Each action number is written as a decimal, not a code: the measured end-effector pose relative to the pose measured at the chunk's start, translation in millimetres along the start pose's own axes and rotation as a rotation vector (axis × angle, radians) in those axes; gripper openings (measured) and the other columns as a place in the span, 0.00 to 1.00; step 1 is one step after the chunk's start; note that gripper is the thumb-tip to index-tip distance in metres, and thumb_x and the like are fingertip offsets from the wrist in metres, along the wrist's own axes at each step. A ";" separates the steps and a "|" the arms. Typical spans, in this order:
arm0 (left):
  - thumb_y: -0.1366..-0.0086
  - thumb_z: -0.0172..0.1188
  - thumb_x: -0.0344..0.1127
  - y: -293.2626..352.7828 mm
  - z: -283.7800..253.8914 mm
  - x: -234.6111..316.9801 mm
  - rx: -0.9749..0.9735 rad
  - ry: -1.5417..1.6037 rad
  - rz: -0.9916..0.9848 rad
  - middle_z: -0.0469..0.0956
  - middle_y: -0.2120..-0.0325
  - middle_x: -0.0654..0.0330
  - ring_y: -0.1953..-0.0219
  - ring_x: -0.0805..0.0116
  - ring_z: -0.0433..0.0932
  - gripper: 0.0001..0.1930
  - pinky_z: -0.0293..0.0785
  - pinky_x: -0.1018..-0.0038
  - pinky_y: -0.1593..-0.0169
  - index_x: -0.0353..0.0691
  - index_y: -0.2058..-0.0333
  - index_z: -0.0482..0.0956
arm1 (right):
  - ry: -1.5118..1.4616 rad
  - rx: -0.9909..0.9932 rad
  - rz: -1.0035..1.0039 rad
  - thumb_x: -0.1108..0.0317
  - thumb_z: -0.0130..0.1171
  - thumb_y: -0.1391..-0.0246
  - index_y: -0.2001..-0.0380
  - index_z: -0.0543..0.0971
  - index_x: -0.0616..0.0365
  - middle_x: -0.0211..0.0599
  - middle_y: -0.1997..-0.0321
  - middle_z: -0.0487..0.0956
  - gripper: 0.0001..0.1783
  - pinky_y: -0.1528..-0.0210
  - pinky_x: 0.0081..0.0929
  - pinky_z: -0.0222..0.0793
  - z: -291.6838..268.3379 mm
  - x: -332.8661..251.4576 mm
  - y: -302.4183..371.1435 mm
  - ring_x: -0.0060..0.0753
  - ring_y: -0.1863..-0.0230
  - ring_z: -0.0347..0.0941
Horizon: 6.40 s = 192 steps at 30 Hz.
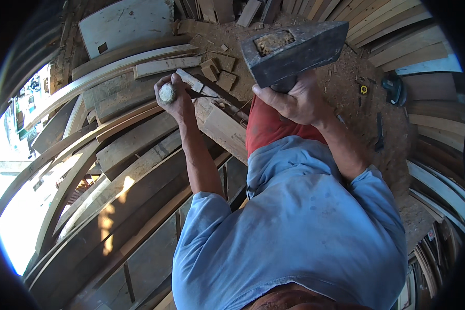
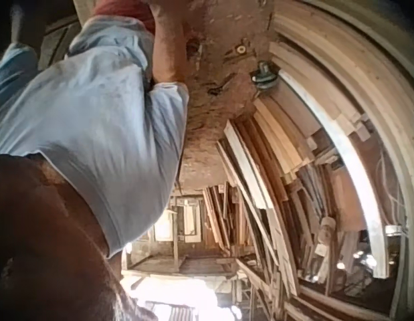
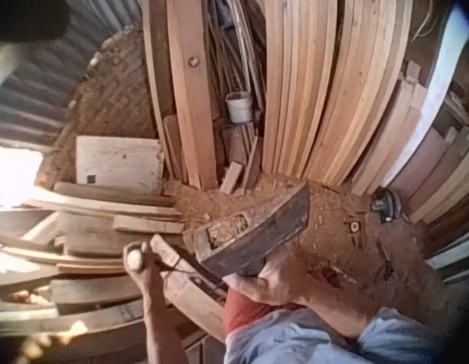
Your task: The person shapes the end of a wooden handle using a hand axe, repeatedly striking the wood while holding it against a workbench. The person then picks up a long wooden board and uses a plane to smooth one of its edges.
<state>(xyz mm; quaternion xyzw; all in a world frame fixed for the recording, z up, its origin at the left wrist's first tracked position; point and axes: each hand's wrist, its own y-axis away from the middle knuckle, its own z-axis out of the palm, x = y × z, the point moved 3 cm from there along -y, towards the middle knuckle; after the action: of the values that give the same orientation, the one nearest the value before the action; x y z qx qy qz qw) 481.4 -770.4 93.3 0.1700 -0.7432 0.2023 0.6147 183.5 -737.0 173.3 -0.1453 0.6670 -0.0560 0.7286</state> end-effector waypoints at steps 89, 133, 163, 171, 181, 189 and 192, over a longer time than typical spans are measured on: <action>0.36 0.65 0.31 3.3 16.4 -3.7 -0.651 -0.295 -0.223 0.78 0.77 0.64 0.75 0.78 0.77 0.05 0.77 0.75 0.70 0.39 0.63 0.79 | 0.065 0.017 0.450 0.67 0.65 0.40 0.77 0.79 0.58 0.26 0.83 0.76 0.12 0.76 0.21 0.65 -35.2 69.4 57.1 0.15 0.79 0.71; 0.40 0.67 0.33 24.7 27.1 -16.3 -0.614 -0.218 0.141 0.82 0.71 0.61 0.68 0.74 0.79 0.09 0.76 0.74 0.61 0.36 0.64 0.81 | 0.311 -0.108 0.105 0.65 0.66 0.41 0.56 0.80 0.60 0.43 0.61 0.82 0.13 0.54 0.34 0.74 26.6 -10.0 6.3 0.38 0.60 0.79; 0.44 0.66 0.36 49.3 -48.0 -47.0 -0.739 -0.337 0.479 0.85 0.60 0.59 0.56 0.52 0.81 0.14 0.73 0.60 0.46 0.44 0.58 0.84 | 0.751 -0.510 0.134 0.60 0.64 0.47 0.59 0.80 0.53 0.50 0.73 0.82 0.14 0.66 0.48 0.77 98.5 36.6 17.7 0.57 0.69 0.81; 0.44 0.67 0.29 61.3 -64.9 -63.0 -0.443 -0.565 0.652 0.84 0.63 0.59 0.60 0.61 0.83 0.14 0.76 0.67 0.50 0.40 0.58 0.82 | 0.625 -0.587 0.273 0.60 0.66 0.47 0.51 0.79 0.56 0.50 0.61 0.84 0.21 0.55 0.45 0.76 102.8 66.8 39.7 0.54 0.58 0.81; 0.36 0.65 0.28 31.8 -22.6 -3.2 -0.215 0.003 0.179 0.77 0.77 0.65 0.74 0.78 0.76 0.06 0.72 0.80 0.67 0.35 0.63 0.79 | 0.259 -0.253 0.043 0.62 0.65 0.41 0.54 0.80 0.60 0.40 0.62 0.83 0.16 0.53 0.32 0.75 54.9 1.6 39.5 0.34 0.60 0.79; 0.38 0.66 0.30 52.2 -0.2 -21.2 -0.451 -0.061 -0.128 0.78 0.76 0.67 0.75 0.79 0.76 0.06 0.72 0.79 0.70 0.38 0.63 0.80 | 0.125 -0.163 0.216 0.62 0.67 0.41 0.63 0.81 0.59 0.31 0.67 0.80 0.11 0.59 0.29 0.72 36.1 7.1 43.9 0.26 0.66 0.75; 0.38 0.67 0.32 57.4 6.4 -22.3 -0.501 -0.112 -0.151 0.78 0.76 0.67 0.74 0.79 0.75 0.07 0.72 0.78 0.68 0.38 0.63 0.80 | 0.165 -0.199 0.203 0.62 0.66 0.40 0.61 0.82 0.61 0.36 0.70 0.82 0.12 0.61 0.30 0.74 28.5 -9.3 29.4 0.30 0.69 0.78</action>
<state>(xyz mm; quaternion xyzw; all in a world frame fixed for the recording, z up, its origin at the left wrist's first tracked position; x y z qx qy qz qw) 451.3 -724.2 65.2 0.0785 -0.7882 -0.0442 0.6088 207.4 -702.5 175.7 -0.1432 0.7381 0.0726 0.6553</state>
